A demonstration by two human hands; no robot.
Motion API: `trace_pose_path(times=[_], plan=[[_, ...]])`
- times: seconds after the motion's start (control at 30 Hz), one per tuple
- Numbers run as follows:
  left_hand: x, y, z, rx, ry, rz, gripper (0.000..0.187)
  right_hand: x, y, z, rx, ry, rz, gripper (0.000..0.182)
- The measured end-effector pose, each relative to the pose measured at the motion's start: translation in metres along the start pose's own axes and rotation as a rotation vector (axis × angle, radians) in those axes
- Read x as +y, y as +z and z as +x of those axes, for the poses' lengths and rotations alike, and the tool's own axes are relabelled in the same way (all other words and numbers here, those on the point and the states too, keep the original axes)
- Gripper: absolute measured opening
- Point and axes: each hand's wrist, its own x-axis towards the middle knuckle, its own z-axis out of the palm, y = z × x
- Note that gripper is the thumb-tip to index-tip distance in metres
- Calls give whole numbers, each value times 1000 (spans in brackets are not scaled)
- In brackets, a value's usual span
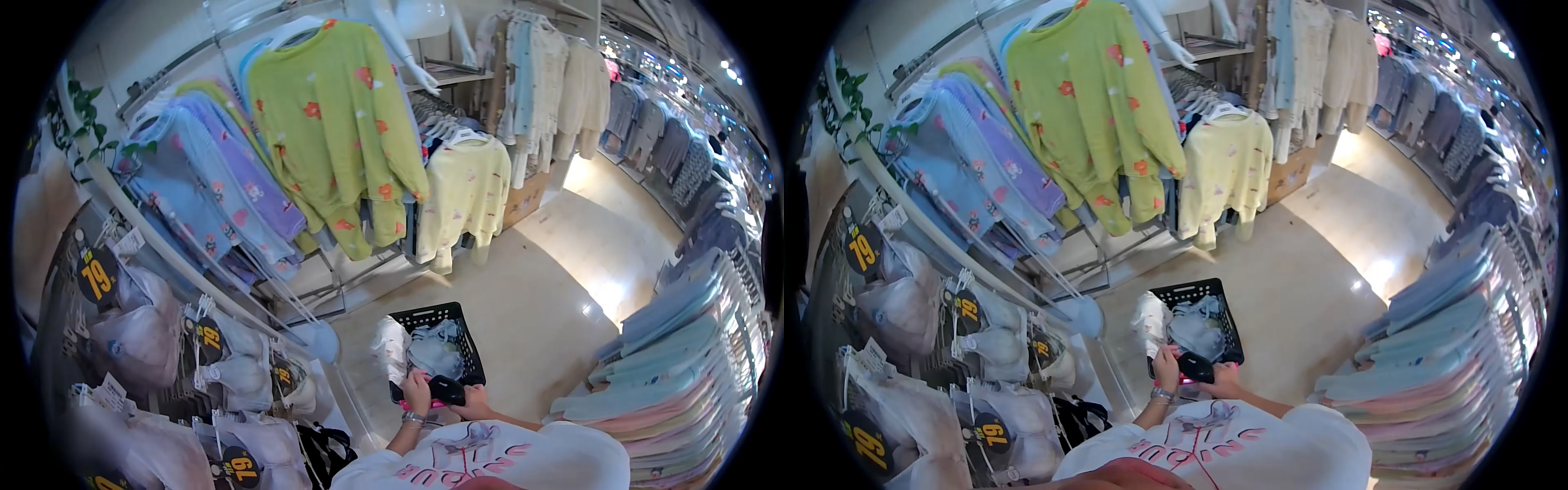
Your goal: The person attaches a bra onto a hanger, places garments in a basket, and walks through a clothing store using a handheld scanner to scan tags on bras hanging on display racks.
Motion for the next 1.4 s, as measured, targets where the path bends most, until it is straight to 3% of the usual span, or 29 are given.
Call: trace_pose_path(times=[0.2,0.33,0.5,0.83,0.93,0.97,1.1,1.23,1.4], plan=[[10,3,6,40,376,248,28,27,22,25,14,82,44,45],[26,2,29,-15,369,194,27,28,34,46,124,149,90,59],[24,7,61,-23,502,196,25,5,22,71,189,191,114,54],[17,18,135,-14,536,316,28,-44,14,122,309,327,174,54],[18,20,158,-73,512,339,25,-29,37,139,435,282,-43,40],[16,22,165,-75,514,333,25,-25,39,144,442,231,-35,40],[20,35,201,-104,458,368,30,-62,15,170,392,352,25,46],[23,51,234,-177,467,347,32,-79,4,197,476,467,9,48],[23,81,279,-261,469,331,35,-72,1,235,488,529,49,52]])
